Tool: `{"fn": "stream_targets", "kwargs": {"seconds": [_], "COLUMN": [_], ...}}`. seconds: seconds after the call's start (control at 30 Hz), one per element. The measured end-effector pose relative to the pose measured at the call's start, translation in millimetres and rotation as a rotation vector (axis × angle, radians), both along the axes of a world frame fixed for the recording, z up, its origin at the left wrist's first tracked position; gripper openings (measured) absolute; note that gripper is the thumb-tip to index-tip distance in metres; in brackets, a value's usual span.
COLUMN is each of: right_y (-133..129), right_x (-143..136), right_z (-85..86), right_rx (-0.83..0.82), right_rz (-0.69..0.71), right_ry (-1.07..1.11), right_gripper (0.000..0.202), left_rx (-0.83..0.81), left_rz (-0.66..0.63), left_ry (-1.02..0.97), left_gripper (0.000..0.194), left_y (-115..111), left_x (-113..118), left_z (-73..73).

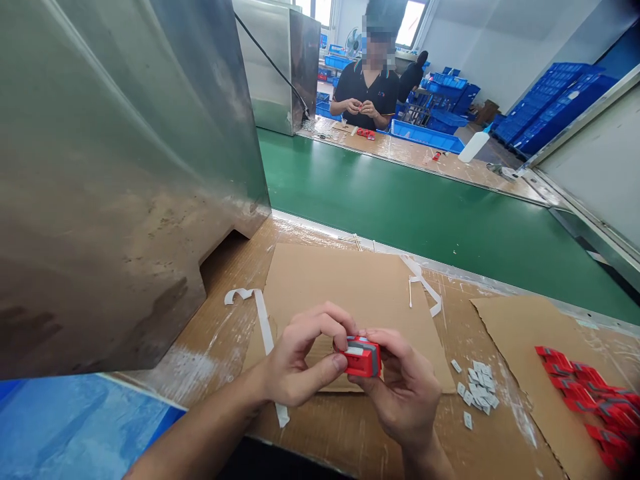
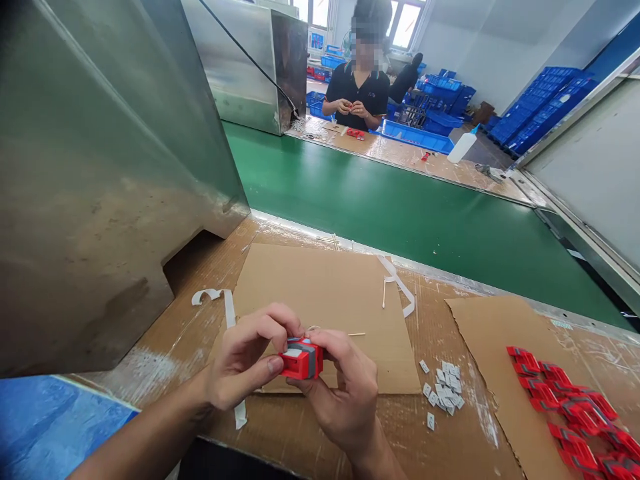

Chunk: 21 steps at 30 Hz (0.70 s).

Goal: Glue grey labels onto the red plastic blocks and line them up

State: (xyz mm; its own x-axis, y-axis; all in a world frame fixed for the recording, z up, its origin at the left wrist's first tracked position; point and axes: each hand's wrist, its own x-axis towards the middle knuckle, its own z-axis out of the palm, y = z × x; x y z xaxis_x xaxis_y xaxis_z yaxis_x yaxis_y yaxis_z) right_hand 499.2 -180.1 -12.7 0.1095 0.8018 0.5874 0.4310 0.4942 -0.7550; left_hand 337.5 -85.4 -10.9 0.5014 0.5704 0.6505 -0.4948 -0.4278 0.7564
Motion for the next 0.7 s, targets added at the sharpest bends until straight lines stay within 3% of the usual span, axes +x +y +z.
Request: {"fn": "stream_targets", "kwargs": {"seconds": [0.3,0.47,0.7], "right_y": [-1.5,1.3,4.4], "right_x": [-2.7,-1.7,-6.8], "right_z": [-3.6,-4.0,4.3], "right_rx": [0.069,0.156,0.314], "right_rz": [-0.088,-0.113,-0.236], "right_ry": [-0.073,-0.173,-0.398], "right_gripper": [0.043,0.044,0.045], "left_rx": [0.033,0.126,0.352], "left_rz": [0.016,0.128,0.308], "left_ry": [0.027,-0.006,0.06], "left_gripper": [0.01,0.003,0.018], "left_y": [-1.2,0.9,1.2], "left_x": [-1.5,-1.2,-6.4], "left_z": [3.8,4.4,2.3]}}
